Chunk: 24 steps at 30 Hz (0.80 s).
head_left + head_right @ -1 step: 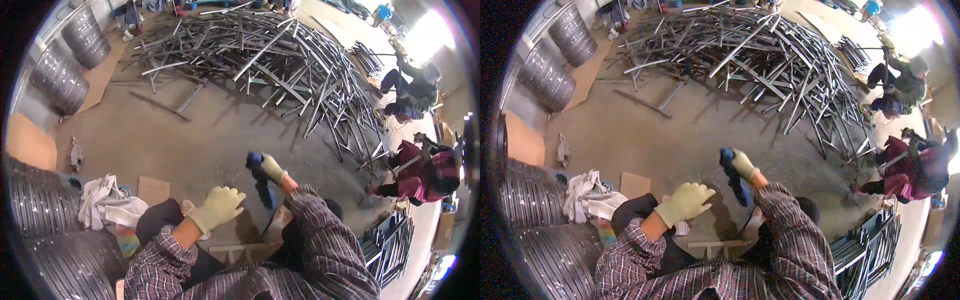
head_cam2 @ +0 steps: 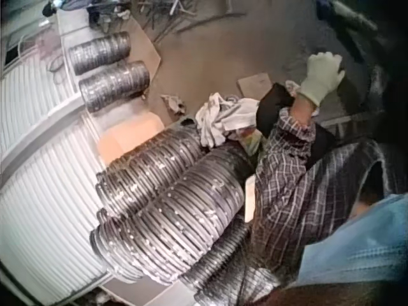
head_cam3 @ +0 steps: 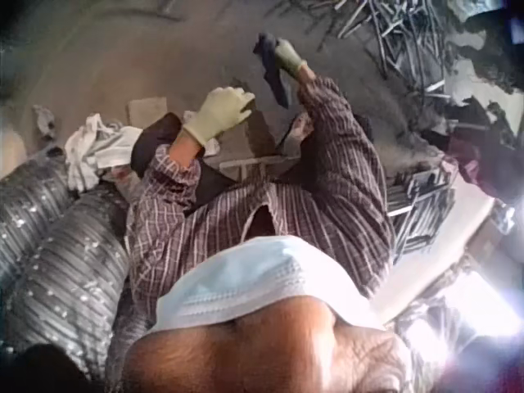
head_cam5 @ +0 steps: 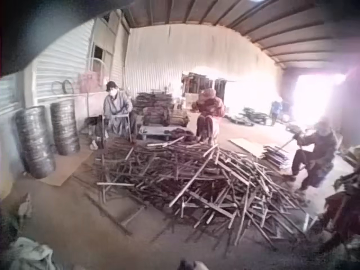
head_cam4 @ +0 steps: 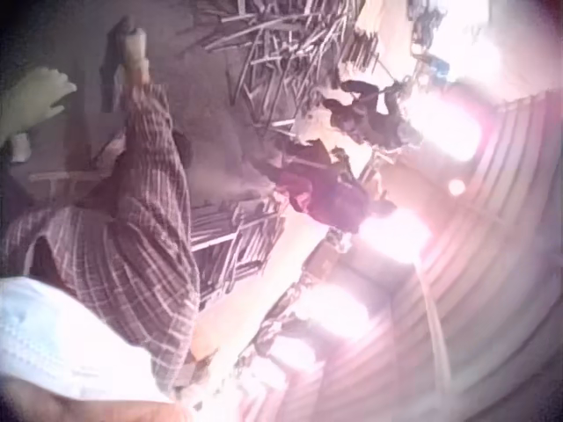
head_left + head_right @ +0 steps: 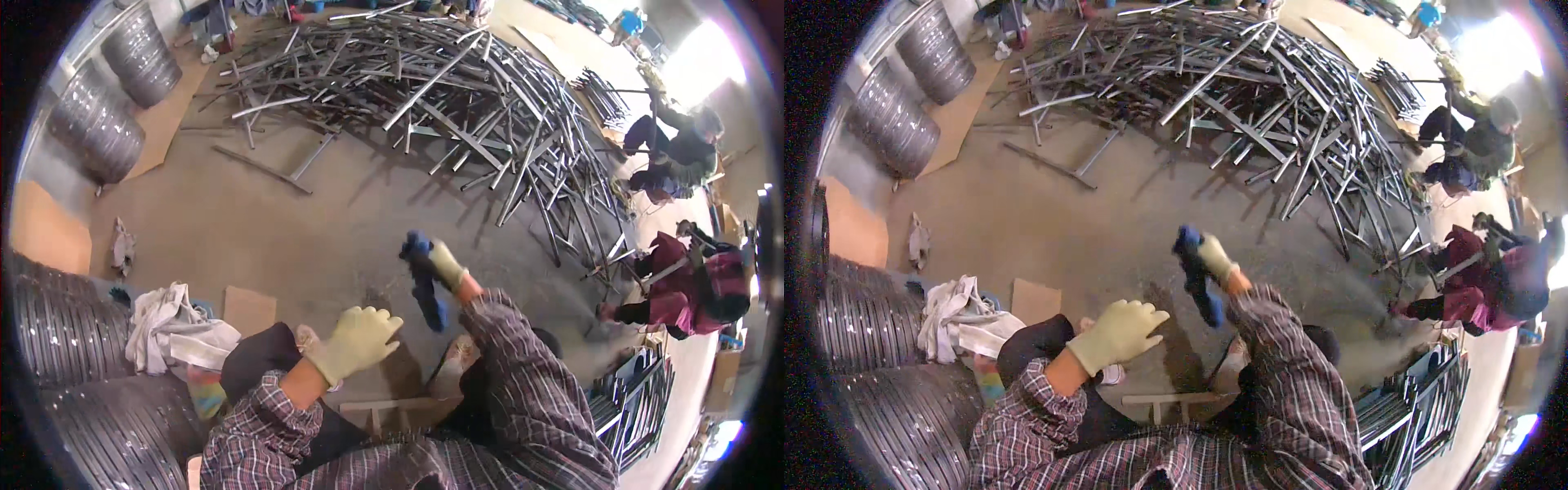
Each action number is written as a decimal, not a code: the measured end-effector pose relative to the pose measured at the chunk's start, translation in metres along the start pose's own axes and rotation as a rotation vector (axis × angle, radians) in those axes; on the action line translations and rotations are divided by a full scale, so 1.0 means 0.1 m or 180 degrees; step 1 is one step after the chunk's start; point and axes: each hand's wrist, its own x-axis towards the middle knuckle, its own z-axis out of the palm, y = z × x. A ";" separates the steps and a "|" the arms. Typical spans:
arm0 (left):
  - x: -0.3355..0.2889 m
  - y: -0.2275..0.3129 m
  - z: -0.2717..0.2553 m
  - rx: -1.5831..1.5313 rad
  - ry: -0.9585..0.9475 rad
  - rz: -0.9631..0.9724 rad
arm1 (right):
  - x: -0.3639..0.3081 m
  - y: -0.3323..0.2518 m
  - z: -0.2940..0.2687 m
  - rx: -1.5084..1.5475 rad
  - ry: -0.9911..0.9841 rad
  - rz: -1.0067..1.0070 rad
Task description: Cleaning and polishing metal frame components using a cloth and a scrubber in a workshop setting.
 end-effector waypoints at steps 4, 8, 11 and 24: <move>-0.16 -0.15 0.04 -0.0012 0.0356 -0.0120 | 1.02 -0.49 0.01 0.0642 0.0308 -0.0595; -0.23 -0.29 -0.03 -0.0067 0.0040 -0.0526 | 2.05 -0.99 0.16 0.1646 0.1290 -0.0675; -0.15 -0.32 0.10 -0.0177 0.0152 -0.0352 | 2.79 -1.03 -0.20 0.2337 0.1206 -0.1641; -0.28 -0.23 -0.17 -0.0322 0.0033 -0.0665 | 1.58 -1.62 -0.43 0.2700 0.0491 -0.1436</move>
